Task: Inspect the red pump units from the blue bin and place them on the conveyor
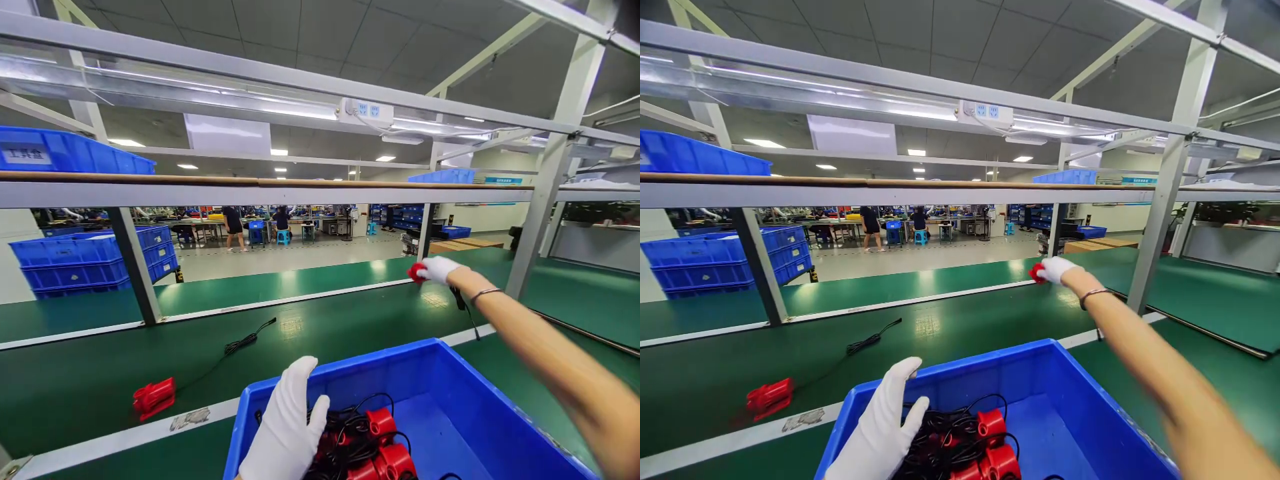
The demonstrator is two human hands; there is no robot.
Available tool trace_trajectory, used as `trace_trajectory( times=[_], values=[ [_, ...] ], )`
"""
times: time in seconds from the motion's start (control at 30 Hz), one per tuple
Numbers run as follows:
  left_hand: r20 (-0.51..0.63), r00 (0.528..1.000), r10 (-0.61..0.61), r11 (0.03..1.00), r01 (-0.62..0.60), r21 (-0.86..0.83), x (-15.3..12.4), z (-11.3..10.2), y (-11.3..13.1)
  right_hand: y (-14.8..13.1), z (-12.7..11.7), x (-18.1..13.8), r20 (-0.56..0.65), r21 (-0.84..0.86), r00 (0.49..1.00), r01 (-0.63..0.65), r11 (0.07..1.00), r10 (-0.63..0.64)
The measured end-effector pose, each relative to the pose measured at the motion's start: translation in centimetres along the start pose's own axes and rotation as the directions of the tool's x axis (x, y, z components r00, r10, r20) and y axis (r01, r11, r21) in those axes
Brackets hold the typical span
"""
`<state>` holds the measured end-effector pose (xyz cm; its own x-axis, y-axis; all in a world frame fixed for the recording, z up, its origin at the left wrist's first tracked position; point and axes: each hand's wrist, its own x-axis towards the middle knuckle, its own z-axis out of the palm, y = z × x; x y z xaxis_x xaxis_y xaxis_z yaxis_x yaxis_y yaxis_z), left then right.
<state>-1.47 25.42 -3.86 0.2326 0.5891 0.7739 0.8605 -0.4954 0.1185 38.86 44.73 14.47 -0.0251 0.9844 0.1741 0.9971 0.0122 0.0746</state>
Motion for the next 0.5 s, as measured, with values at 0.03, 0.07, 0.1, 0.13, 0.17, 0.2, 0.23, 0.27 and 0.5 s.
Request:
trace_trajectory(
  times=[0.03,0.07,0.1,0.13,0.17,0.2,0.23,0.27,0.5],
  values=[
    [0.023,1.000,0.004,1.000,-0.005,0.015,-0.3,0.3,-0.4,-0.9,2.4,0.8,0.086,-0.015,0.996,-0.007,1.000,0.008],
    [0.054,0.999,0.005,1.000,-0.006,0.025,-0.6,0.6,-0.8,-1.9,4.8,1.4,0.165,-0.029,0.986,-0.008,1.000,0.013],
    [0.089,0.996,0.007,0.999,-0.010,0.032,-1.0,0.9,-1.2,-2.9,7.0,1.7,0.236,-0.038,0.972,-0.004,0.999,0.013],
    [0.119,0.993,0.005,0.999,-0.010,0.036,-1.3,1.1,-1.6,-3.8,8.9,2.0,0.294,-0.040,0.956,0.006,0.999,0.006],
    [0.145,0.989,0.003,0.999,-0.009,0.038,-1.6,1.4,-1.9,-4.5,10.5,2.1,0.337,-0.036,0.941,0.020,0.999,-0.007],
    [0.168,0.986,0.003,0.999,-0.009,0.036,-1.8,1.5,-2.1,-5.1,11.6,2.2,0.370,-0.025,0.929,0.035,0.999,-0.023],
    [0.188,0.982,0.003,1.000,-0.008,0.030,-1.9,1.6,-2.2,-5.6,12.2,2.3,0.391,-0.009,0.919,0.053,0.999,-0.045],
    [0.207,0.978,0.003,1.000,-0.007,0.018,-1.8,1.5,-2.2,-5.9,12.4,2.4,0.400,0.012,0.914,0.072,0.997,-0.071],
    [0.309,0.950,-0.054,0.986,0.099,-0.133,-0.7,0.5,-0.7,-7.9,6.6,-2.1,0.216,0.226,0.921,0.275,0.935,-0.323]
  ],
)
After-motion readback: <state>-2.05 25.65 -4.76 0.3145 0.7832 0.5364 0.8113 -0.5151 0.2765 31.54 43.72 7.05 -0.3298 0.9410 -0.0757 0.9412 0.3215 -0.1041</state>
